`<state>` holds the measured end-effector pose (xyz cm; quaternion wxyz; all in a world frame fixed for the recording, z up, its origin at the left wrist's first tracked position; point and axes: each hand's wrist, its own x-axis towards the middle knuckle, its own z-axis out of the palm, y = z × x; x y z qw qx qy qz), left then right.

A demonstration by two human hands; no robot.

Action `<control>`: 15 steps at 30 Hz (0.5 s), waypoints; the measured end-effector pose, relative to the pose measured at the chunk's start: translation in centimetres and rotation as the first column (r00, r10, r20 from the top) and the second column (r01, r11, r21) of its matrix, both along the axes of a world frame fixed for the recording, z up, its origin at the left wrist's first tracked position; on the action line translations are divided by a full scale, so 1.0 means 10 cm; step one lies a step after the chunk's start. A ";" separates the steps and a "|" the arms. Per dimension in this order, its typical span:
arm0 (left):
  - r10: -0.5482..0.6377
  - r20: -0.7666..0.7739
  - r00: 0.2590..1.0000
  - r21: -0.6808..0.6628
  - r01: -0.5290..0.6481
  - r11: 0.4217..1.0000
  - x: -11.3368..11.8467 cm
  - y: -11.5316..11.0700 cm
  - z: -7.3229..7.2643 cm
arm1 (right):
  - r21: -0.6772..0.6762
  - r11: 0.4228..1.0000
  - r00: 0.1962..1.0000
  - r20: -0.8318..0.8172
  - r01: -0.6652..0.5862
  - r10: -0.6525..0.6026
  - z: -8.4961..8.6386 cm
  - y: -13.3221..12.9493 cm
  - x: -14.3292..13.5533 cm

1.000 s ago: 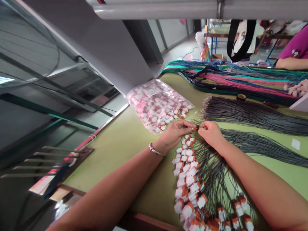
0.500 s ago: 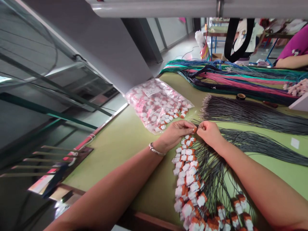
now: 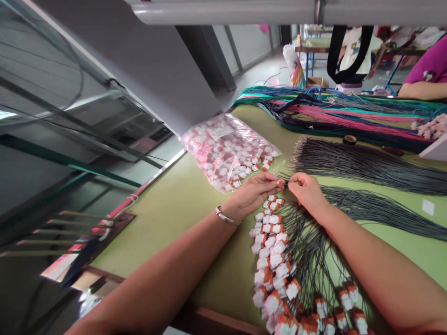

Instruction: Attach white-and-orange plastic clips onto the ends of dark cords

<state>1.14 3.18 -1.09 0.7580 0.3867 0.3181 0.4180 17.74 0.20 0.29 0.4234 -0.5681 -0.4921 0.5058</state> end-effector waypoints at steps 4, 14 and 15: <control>-0.087 -0.131 0.988 0.072 0.097 0.993 -0.04 0.00 0.04 | 0.098 0.987 0.990 0.041 0.128 -0.132 -0.01 0.04 0.05; -0.376 -0.639 0.671 0.232 0.634 0.738 -0.12 -0.02 0.23 | 0.191 0.958 0.426 0.901 -0.212 -0.085 0.04 0.15 0.29; -0.379 -0.651 0.658 0.236 0.649 0.723 -0.12 -0.03 0.23 | 0.171 0.956 0.389 0.919 -0.237 -0.068 0.05 0.14 0.28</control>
